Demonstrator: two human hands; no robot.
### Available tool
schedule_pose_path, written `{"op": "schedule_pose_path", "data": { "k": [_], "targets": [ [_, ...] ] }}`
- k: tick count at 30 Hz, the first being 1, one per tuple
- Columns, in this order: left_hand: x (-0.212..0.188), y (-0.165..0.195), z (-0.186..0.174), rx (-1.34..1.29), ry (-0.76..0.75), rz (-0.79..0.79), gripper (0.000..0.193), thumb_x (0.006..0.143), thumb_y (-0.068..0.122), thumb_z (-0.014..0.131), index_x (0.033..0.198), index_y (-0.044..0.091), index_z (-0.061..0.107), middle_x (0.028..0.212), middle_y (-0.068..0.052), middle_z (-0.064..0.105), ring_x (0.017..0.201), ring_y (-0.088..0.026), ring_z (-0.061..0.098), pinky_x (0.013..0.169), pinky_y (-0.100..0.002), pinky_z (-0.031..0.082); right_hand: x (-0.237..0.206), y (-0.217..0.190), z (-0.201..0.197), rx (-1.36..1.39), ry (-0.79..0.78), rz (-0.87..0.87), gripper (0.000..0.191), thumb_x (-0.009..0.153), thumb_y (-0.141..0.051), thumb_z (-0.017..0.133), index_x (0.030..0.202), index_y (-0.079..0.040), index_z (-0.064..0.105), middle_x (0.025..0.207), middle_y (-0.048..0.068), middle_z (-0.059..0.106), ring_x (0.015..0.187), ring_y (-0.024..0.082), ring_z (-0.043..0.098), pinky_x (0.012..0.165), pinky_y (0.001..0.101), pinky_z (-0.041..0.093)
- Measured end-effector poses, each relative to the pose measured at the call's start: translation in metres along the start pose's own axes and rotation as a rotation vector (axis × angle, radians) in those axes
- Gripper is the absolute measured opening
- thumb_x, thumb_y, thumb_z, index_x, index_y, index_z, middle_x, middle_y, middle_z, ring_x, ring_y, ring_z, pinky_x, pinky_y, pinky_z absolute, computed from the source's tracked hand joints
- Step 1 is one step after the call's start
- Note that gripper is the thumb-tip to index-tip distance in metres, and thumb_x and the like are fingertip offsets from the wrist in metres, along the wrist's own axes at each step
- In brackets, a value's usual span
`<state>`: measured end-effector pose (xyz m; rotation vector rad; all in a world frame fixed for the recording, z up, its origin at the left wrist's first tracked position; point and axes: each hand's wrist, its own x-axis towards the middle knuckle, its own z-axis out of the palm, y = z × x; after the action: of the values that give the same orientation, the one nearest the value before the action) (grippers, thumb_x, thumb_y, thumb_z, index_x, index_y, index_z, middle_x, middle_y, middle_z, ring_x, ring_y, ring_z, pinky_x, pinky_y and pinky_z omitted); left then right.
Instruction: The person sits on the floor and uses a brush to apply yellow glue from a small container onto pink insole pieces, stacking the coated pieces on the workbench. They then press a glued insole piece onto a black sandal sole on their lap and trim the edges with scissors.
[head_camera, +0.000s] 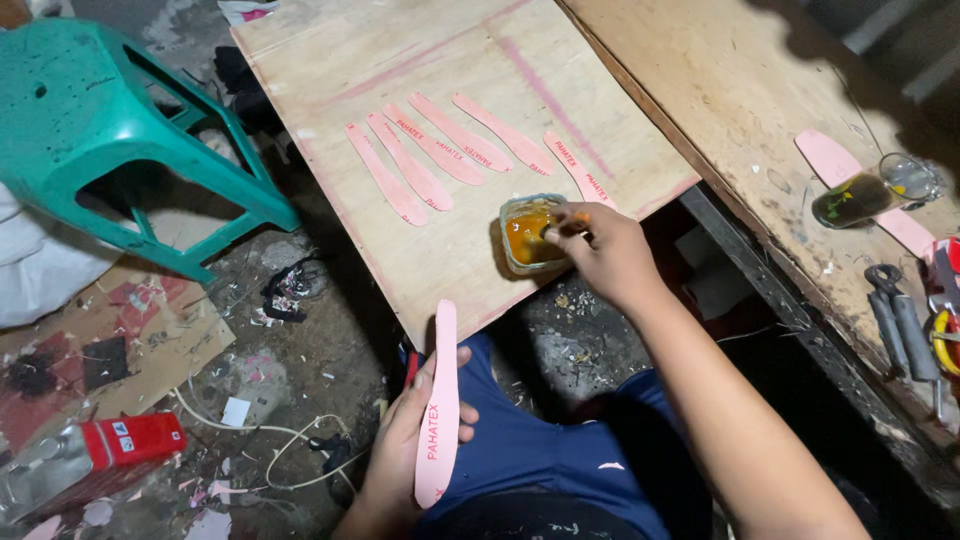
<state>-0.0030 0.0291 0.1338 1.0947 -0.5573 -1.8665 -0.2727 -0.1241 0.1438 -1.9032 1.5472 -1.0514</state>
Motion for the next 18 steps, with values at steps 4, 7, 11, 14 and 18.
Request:
{"op": "schedule_pose_path", "data": {
  "k": [4,7,11,14,18],
  "targets": [
    [-0.001,0.003,-0.011,0.09,-0.058,0.014,0.061,0.102,0.033,0.038,0.155,0.004,0.041,0.106,-0.009,0.069,0.069,-0.012,0.063,0.059,-0.024,0.054,0.008,0.017,0.02,-0.201,0.027,-0.056,0.024,0.084,-0.018,0.081,0.105,-0.008,0.079,0.091,0.012,0.074,0.089,0.029,0.063,0.078,0.0377,0.053],
    [0.002,-0.001,-0.02,0.12,-0.081,0.009,0.065,0.101,0.035,0.038,0.159,0.008,0.033,0.085,-0.013,0.069,0.064,-0.012,0.064,0.057,-0.024,0.054,0.009,0.026,0.028,-0.227,0.033,-0.025,0.023,0.083,-0.018,0.082,0.104,-0.009,0.079,0.089,0.012,0.074,0.088,0.029,0.063,0.078,0.0374,0.053],
    [0.007,-0.003,-0.026,0.129,-0.12,-0.015,0.068,0.099,0.036,0.039,0.162,0.013,0.028,0.076,-0.013,0.069,0.057,-0.013,0.063,0.055,-0.024,0.053,0.003,0.028,0.023,-0.017,0.121,-0.112,0.021,0.091,-0.02,0.079,0.107,-0.007,0.076,0.101,0.011,0.074,0.096,0.024,0.066,0.085,0.0342,0.054],
    [0.007,-0.001,-0.025,0.184,-0.119,0.002,0.068,0.1,0.037,0.039,0.163,0.014,0.027,0.073,-0.013,0.069,0.054,-0.013,0.061,0.052,-0.023,0.051,-0.01,0.022,0.011,0.112,0.207,-0.247,0.022,0.099,-0.017,0.075,0.116,-0.004,0.072,0.115,0.012,0.072,0.108,0.022,0.068,0.096,0.033,0.054],
    [0.005,0.005,-0.015,0.104,-0.186,-0.018,0.074,0.095,0.034,0.044,0.164,0.016,0.023,0.072,-0.012,0.068,0.053,-0.013,0.06,0.051,-0.024,0.05,-0.044,-0.002,0.0,0.454,0.087,0.429,0.023,0.104,-0.019,0.067,0.121,-0.005,0.073,0.093,0.01,0.068,0.081,0.015,0.064,0.073,0.0329,0.055]
  ]
}}
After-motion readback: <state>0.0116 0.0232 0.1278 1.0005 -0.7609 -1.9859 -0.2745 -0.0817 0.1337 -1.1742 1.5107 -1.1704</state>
